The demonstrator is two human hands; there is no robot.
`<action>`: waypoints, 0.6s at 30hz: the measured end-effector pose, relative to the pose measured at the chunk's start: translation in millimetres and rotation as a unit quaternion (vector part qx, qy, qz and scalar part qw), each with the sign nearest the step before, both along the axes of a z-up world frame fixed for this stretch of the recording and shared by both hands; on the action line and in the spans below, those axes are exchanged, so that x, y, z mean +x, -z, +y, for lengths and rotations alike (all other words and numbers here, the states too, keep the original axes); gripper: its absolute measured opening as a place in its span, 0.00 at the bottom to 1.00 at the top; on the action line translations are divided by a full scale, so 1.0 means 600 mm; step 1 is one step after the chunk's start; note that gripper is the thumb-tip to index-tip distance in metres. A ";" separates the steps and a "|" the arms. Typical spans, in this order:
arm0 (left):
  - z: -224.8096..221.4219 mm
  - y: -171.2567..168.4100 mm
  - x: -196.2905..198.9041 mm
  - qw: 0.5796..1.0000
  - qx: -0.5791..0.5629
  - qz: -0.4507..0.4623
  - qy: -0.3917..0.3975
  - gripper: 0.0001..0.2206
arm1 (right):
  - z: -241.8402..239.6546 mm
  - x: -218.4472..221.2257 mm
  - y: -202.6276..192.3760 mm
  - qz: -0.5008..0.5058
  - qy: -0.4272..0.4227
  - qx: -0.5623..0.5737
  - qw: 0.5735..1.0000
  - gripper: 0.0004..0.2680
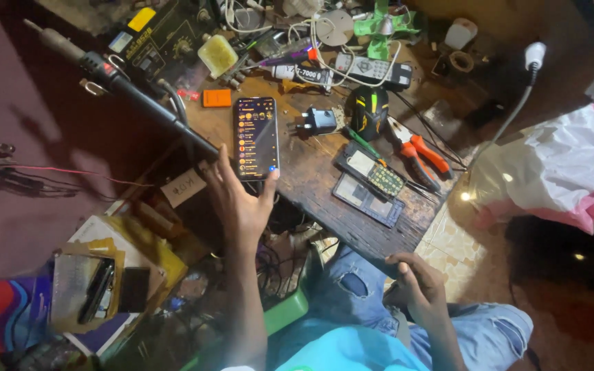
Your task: Repairing a mobile phone by disassembling it and using a soldering iron on the circuit board.
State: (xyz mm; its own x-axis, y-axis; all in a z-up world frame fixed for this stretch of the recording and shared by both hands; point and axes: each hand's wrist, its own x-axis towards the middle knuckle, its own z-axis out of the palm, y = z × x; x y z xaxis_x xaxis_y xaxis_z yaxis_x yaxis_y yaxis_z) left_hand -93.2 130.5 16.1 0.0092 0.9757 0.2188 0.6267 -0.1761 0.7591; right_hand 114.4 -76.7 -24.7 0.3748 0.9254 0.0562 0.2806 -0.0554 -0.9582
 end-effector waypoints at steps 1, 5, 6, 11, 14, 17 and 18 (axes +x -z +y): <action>0.002 0.003 0.002 1.000 -0.006 0.012 -0.004 0.36 | 0.008 -0.007 -0.014 0.002 -0.011 -0.005 1.000 0.10; 0.009 0.011 0.007 1.000 0.000 0.019 0.001 0.38 | 0.044 -0.019 -0.026 -0.058 -0.067 0.038 0.995 0.07; 0.010 0.011 0.009 1.000 -0.001 0.020 -0.001 0.38 | 0.057 -0.025 -0.029 -0.056 -0.070 0.037 0.995 0.07; 0.020 0.006 0.021 0.999 -0.021 0.013 -0.020 0.41 | 0.101 -0.059 -0.048 -0.029 -0.147 0.046 0.988 0.07; 0.020 0.002 0.020 0.999 -0.023 -0.031 0.004 0.41 | 0.113 -0.073 -0.047 -0.005 -0.183 0.027 0.983 0.08; 0.018 0.015 0.014 0.997 -0.053 -0.047 0.012 0.45 | 0.143 -0.072 -0.024 0.120 -0.162 0.016 0.979 0.10; 0.012 0.018 0.014 0.997 -0.054 -0.047 0.015 0.45 | 0.158 -0.074 -0.036 0.120 -0.159 0.016 0.980 0.10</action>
State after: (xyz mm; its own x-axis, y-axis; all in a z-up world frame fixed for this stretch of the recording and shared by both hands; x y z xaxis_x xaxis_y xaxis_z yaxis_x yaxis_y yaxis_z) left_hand -85.0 137.5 5.4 0.0227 0.9932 0.1145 0.5473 -0.1082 0.8299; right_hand 69.9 17.8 -2.9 0.0730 0.9968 0.0337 0.0460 0.0304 -0.9985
